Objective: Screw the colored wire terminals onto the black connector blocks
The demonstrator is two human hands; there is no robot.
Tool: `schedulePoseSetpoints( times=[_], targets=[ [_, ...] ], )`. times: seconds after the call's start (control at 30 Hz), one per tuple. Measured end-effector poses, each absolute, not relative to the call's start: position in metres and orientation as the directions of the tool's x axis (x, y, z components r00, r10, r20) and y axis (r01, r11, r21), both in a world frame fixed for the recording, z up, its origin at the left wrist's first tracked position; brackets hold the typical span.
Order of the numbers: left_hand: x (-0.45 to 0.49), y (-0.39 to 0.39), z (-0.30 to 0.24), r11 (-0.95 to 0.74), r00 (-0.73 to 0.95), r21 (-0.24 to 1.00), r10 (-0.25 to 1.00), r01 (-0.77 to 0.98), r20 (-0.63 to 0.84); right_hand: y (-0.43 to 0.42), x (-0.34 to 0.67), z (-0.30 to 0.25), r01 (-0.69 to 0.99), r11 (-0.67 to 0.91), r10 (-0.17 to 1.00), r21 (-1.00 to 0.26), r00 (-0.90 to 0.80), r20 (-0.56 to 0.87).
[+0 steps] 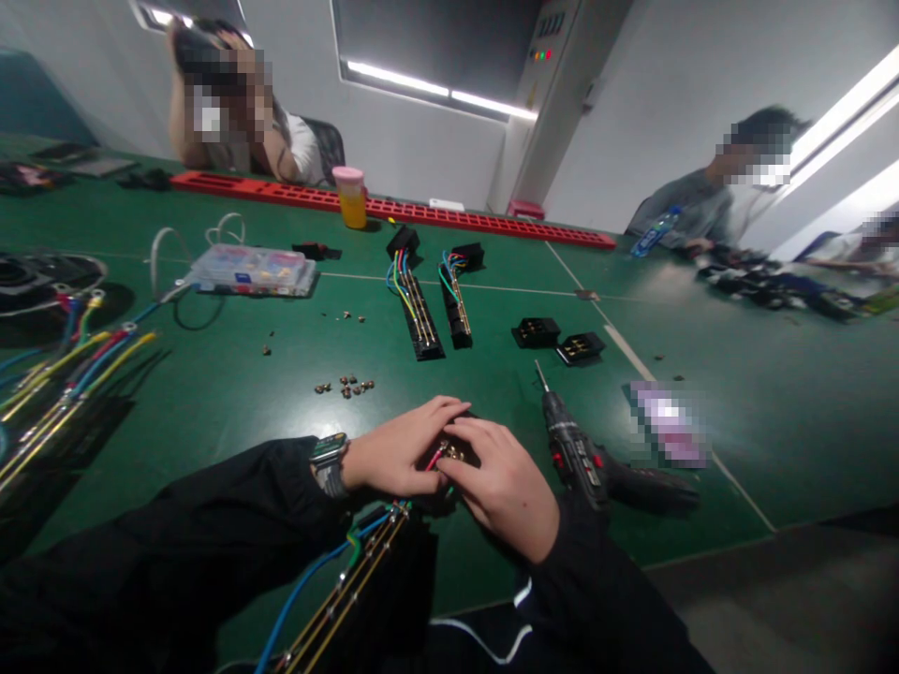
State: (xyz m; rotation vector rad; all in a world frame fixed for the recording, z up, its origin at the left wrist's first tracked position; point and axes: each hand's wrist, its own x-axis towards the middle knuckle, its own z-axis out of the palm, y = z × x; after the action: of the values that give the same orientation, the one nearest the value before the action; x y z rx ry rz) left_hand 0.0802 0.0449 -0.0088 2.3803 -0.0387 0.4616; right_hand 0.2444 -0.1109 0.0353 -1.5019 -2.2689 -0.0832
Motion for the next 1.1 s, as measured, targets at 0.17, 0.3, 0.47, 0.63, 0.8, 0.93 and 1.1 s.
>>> schedulePoseSetpoints(
  times=[0.17, 0.3, 0.47, 0.63, 0.8, 0.93, 1.1],
  targets=[
    [0.076, 0.036, -0.008, -0.757, 0.924, 0.646, 0.169, -0.100, 0.342, -0.114, 0.242, 0.025, 0.891, 0.386, 0.866, -0.238, -0.262, 0.425],
    [0.076, 0.032, -0.008, -0.752, 0.921, 0.652, 0.183, -0.094, 0.344, -0.113, 0.240, 0.020, 0.892, 0.363, 0.864, -0.271, -0.212, 0.457],
    [0.077, 0.034, -0.008, -0.740, 0.917, 0.667, 0.201, -0.088, 0.344, -0.112, 0.240, 0.016, 0.877, 0.350, 0.867, -0.329, -0.170, 0.468],
    [0.073, 0.038, -0.007, -0.718, 0.926, 0.688, 0.181, -0.107, 0.333, -0.111, 0.243, 0.010, 0.842, 0.335, 0.863, -0.423, -0.094, 0.496],
    [0.070, 0.043, -0.006, -0.700, 0.938, 0.705, 0.159, -0.114, 0.309, -0.113, 0.245, 0.010, 0.802, 0.336, 0.862, -0.495, -0.049, 0.505],
    [0.069, 0.046, -0.007, -0.686, 0.944, 0.715, 0.131, -0.134, 0.302, -0.113, 0.244, 0.009, 0.788, 0.326, 0.864, -0.522, -0.024, 0.502],
    [0.069, 0.051, -0.008, -0.666, 0.955, 0.734, 0.113, -0.130, 0.272, -0.110, 0.237, 0.009, 0.791, 0.267, 0.866, -0.551, 0.053, 0.496]
  ],
)
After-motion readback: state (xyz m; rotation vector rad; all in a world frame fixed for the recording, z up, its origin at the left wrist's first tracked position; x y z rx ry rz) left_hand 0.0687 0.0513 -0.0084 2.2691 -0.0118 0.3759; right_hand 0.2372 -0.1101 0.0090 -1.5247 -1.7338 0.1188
